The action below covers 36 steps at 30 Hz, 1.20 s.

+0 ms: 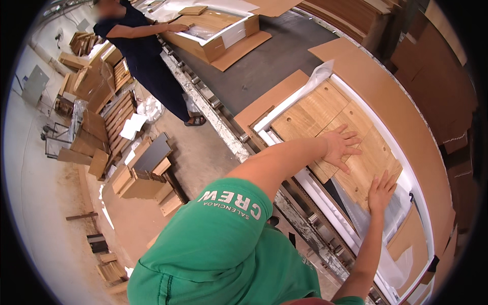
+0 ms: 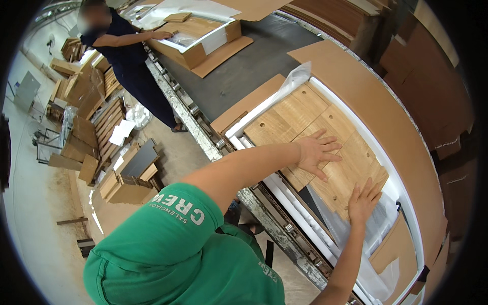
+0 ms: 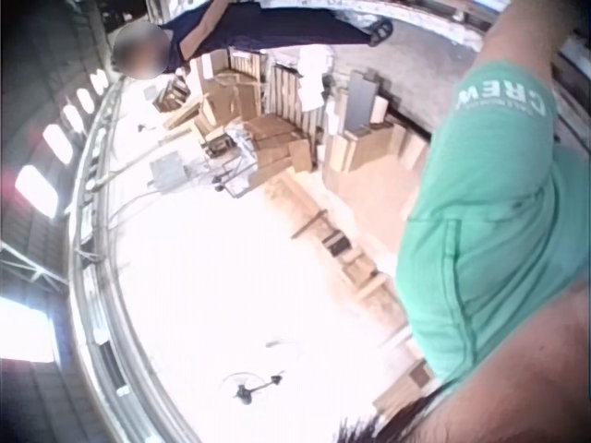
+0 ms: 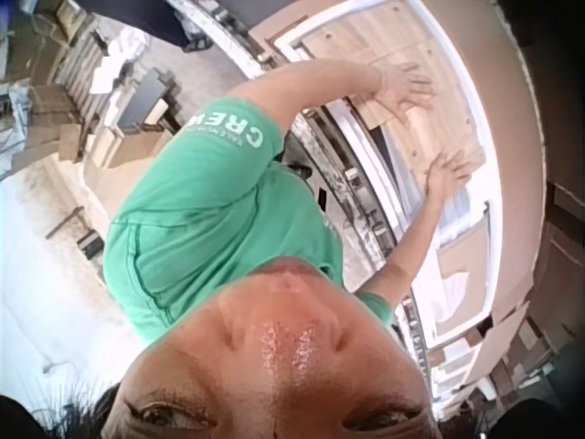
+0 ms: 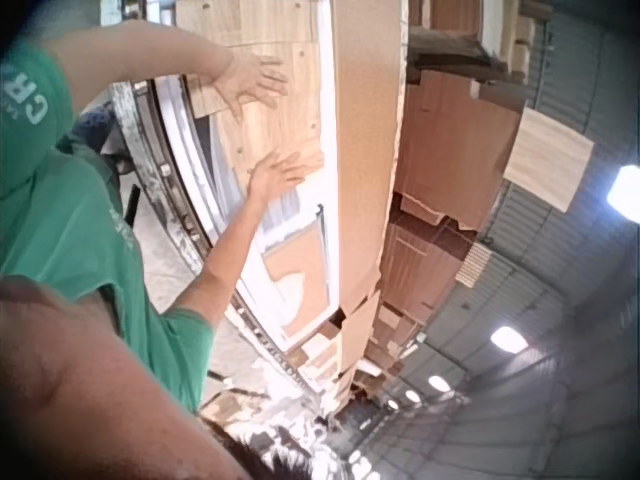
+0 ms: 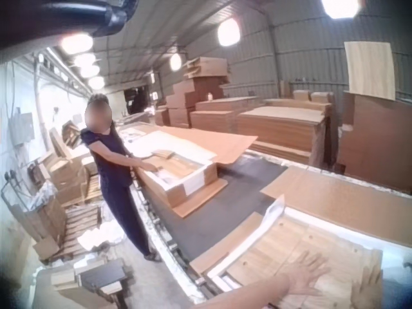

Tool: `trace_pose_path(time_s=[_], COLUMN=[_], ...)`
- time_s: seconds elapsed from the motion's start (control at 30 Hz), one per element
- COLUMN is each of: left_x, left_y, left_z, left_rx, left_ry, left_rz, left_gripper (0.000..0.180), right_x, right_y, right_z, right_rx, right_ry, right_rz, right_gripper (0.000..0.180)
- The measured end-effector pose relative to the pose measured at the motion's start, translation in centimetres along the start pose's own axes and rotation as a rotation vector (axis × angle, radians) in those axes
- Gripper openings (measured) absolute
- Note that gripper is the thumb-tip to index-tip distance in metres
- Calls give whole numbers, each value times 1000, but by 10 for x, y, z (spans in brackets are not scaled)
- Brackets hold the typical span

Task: The person places foam inserts and wooden panels into a cardboard box on a conveyor line, then covers the items with protective sheets and adds further panels and foam.

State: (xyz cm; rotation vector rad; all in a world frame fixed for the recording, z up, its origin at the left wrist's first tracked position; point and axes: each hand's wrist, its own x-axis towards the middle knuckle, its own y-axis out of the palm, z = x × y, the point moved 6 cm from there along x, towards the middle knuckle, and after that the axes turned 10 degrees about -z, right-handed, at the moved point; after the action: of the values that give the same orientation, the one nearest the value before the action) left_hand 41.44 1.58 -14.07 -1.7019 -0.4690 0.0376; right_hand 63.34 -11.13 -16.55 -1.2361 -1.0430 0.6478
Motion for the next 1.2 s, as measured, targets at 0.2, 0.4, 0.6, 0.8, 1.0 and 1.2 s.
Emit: trace_pose_path(time_s=[0.2, 0.4, 0.6, 0.8, 1.0, 1.2], left_x=[1, 1, -121, -183, -184, -192], left_y=[0, 16, -73, -94, -85, -96], left_z=[0, -9, 23, 54, 57, 66], left_rx=[-20, 4, -387, -269, -289, -357], left_ry=[-9, -94, -54, -405, -500, -688], left_rz=[22, 44, 91, -120, -358, -458], left_gripper=[86, 81, 62, 46, 40, 45], right_x=[-11, -22, -19, -22, -2, 16], right_y=[-21, -2, 6, 8, 36, -24], right_z=[11, 0, -8, -3, -34, 21], right_rx=[-88, -63, -44, -128, -463, -89], right_ry=[82, 63, 129, 110, -170, -1], right_rz=[138, 118, 151, 139, 155, 454], right_gripper=[58, 58, 60, 61, 61, 73])
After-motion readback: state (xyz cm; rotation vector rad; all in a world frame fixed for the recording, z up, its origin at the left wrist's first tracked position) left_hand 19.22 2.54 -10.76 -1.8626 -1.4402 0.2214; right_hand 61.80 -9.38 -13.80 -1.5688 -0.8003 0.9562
